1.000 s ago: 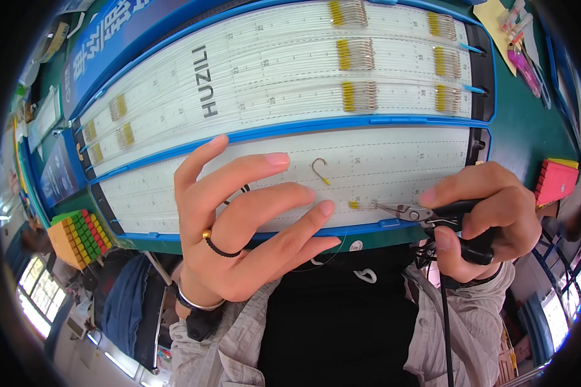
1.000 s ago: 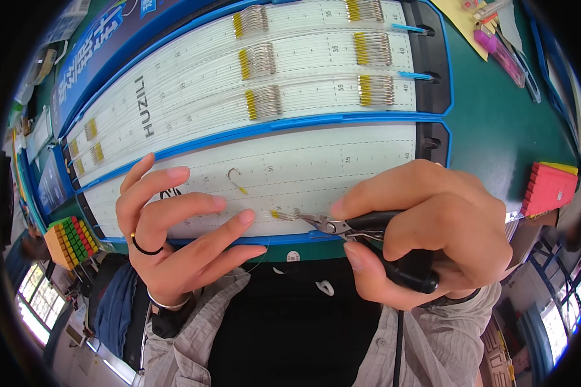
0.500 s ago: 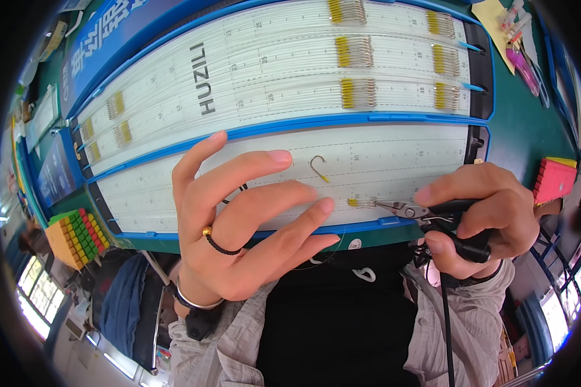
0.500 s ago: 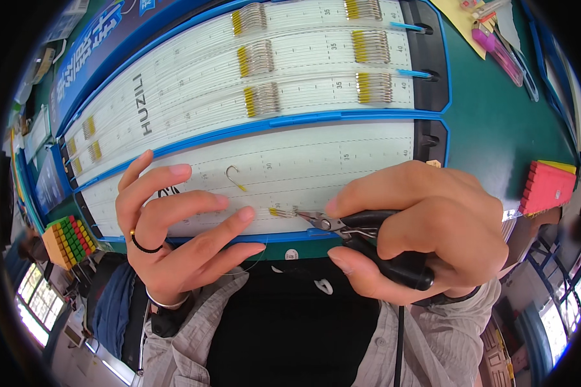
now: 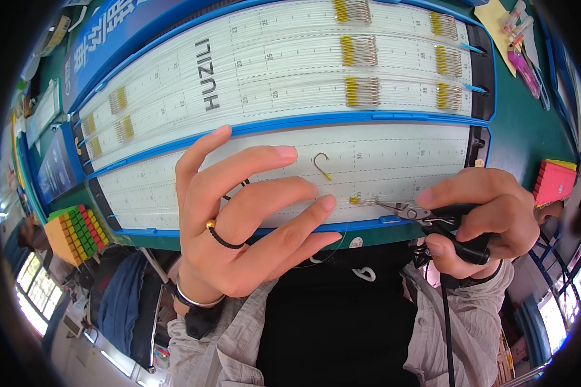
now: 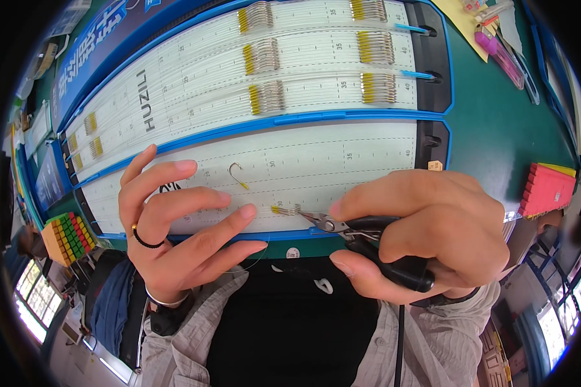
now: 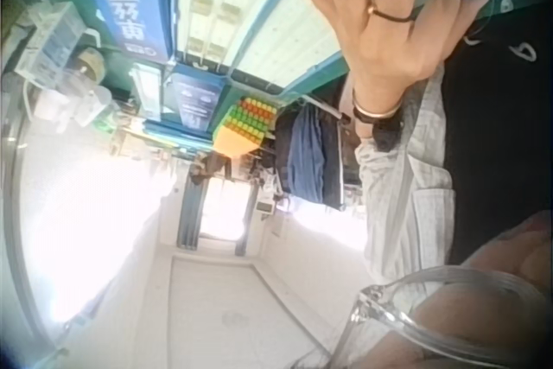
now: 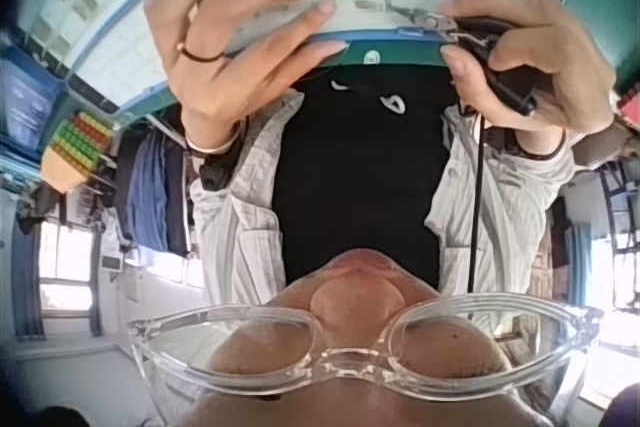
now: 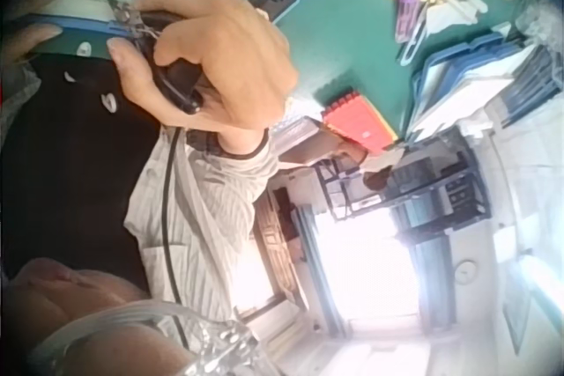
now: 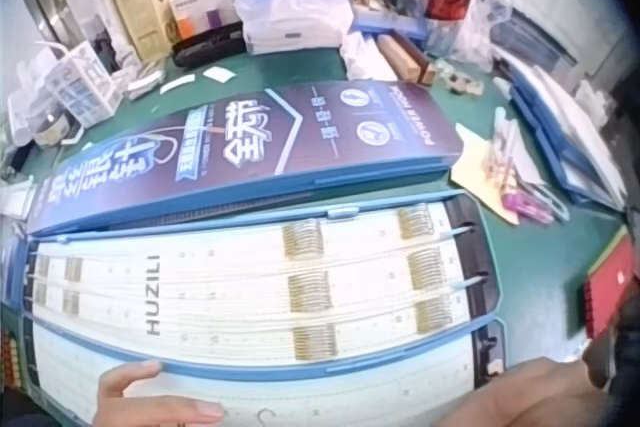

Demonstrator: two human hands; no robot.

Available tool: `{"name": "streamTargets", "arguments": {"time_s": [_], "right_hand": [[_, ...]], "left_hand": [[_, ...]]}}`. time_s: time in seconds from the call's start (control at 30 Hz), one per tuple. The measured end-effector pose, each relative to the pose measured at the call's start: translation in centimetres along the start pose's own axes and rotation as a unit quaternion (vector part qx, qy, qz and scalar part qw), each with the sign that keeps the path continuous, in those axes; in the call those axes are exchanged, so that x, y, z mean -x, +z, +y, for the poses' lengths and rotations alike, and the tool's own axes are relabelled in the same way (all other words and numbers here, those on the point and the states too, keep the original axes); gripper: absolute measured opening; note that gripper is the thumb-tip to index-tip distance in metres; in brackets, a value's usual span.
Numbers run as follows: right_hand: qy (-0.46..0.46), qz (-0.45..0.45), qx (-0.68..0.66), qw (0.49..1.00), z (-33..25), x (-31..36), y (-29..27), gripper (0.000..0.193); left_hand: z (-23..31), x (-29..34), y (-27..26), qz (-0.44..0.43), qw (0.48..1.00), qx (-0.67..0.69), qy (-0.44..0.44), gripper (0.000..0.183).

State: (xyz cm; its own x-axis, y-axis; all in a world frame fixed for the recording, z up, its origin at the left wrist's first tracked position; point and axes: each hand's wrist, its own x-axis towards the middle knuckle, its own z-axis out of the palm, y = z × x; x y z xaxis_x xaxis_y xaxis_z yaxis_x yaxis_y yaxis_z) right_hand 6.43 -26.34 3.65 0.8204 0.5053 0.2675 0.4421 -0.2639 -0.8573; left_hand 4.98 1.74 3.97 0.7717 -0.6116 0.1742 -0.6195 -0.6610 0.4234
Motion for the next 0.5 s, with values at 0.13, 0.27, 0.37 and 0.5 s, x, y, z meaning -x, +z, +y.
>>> {"name": "streamTargets", "arguments": {"time_s": [0.13, 0.27, 0.37, 0.5], "right_hand": [[0.008, -0.02, 0.003, 1.0, -0.2, 0.0, -0.2, 0.034], [-0.011, 0.012, -0.041, 0.999, 0.6, 0.6, 0.1, 0.035], [0.005, 0.102, -0.104, 0.989, 0.6, 1.5, 0.0, 0.036], [0.146, 0.202, -0.177, 0.952, -0.6, 2.1, 0.2, 0.04]], "left_hand": [[0.0, 0.1, 0.1, 0.003, 1.0, 0.011, -0.001, 0.039], [-0.3, -0.2, 0.3, 0.036, 0.998, 0.042, 0.029, 0.022], [1.2, -1.1, -1.4, -0.012, 0.984, 0.174, -0.049, 0.011], [2.0, -2.6, -0.4, 0.037, 0.976, 0.216, 0.013, 0.017]]}}
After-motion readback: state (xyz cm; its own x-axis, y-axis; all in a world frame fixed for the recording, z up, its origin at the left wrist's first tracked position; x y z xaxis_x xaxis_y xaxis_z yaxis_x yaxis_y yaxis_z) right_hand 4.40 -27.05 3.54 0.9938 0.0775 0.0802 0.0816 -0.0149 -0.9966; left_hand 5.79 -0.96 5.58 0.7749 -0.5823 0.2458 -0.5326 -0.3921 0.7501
